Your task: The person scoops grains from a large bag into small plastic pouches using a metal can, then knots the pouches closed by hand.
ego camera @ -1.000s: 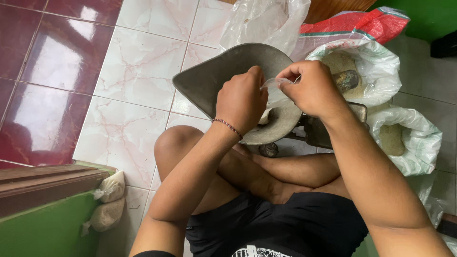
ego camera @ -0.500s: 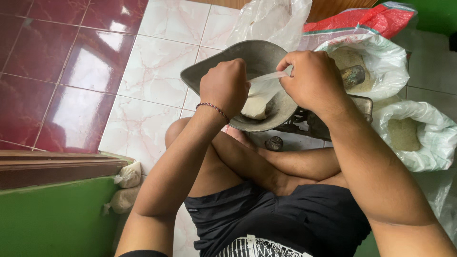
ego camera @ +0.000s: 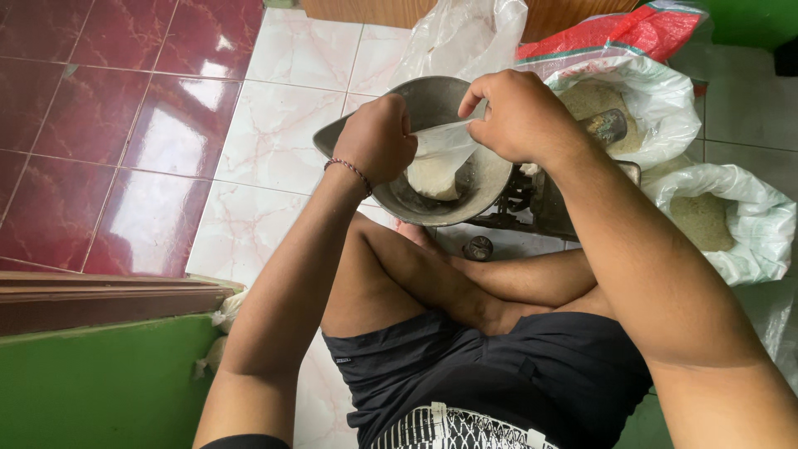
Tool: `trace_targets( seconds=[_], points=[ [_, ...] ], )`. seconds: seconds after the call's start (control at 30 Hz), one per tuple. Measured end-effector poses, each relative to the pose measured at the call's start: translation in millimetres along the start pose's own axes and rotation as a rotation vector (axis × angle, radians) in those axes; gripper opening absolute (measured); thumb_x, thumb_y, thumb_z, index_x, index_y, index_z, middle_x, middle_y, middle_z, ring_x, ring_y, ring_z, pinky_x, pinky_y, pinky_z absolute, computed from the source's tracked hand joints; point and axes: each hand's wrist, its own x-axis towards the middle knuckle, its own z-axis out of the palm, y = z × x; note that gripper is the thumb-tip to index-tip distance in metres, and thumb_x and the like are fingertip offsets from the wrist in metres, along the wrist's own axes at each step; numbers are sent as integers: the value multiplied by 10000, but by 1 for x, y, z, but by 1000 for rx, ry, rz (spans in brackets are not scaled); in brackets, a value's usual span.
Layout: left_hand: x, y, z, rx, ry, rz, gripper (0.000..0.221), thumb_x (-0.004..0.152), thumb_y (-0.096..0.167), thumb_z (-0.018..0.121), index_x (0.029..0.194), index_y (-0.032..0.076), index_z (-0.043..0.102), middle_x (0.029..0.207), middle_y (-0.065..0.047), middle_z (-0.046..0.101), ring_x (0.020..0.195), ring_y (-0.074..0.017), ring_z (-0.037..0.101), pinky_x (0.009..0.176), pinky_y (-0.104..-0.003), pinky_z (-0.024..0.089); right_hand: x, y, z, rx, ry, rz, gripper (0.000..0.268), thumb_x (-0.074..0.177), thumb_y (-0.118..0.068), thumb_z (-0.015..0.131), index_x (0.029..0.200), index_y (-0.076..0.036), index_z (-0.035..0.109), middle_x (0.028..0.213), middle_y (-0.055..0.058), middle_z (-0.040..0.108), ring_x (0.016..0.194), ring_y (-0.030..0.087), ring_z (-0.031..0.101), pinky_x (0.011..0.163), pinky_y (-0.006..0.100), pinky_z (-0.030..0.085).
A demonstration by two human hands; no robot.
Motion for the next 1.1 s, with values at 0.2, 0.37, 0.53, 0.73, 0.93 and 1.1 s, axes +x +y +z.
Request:
trace_targets(
  seconds=[0.2,0.37,0.53,0.73,0.93,1.1],
  points=[
    [-12,22,-20,233,-144,-38,142,805,59,473,891,127,562,874,-96,642,761,-348,611,628,-459,483,2,-4,-14,25,-112,20,210,785,-132,708,989,-175,680,685,23,643,618,167,560,636,326,431],
    [-9,30,-36,268,-146,-49,177,797,115,502,873,190,642,850,-69,671,744,-335,632,633,-445,498,2,-7,-19,16,-101,17,229,787,-145,736,1004,-167,668,687,24,655,619,175,578,625,346,433],
    [-5,21,-31,248,-81,-57,166,850,134,493,860,204,643,818,-55,666,713,-316,626,604,-440,499,1,2,-11,10,-15,-82,199,831,-200,699,1029,-186,682,752,2,637,672,184,581,643,366,438],
    [-10,13,-18,223,155,88,153,811,227,633,871,164,507,767,-64,640,670,-342,584,519,-470,423,-4,8,-2,124,269,-465,32,907,-191,729,936,-192,715,887,51,515,722,159,574,691,305,465],
    [-4,24,-12,229,191,332,89,841,242,683,883,165,666,976,-143,488,889,-382,526,639,-482,505,5,3,0,4,103,-394,162,887,-305,711,913,-144,711,1001,50,550,910,217,579,796,342,413],
    [31,37,1,588,-96,164,292,882,379,591,1060,157,658,1102,-129,599,1042,-332,525,832,-455,428,10,-25,-6,-296,-157,4,336,915,-450,601,896,-142,734,888,76,703,845,284,631,695,423,470]
  ],
)
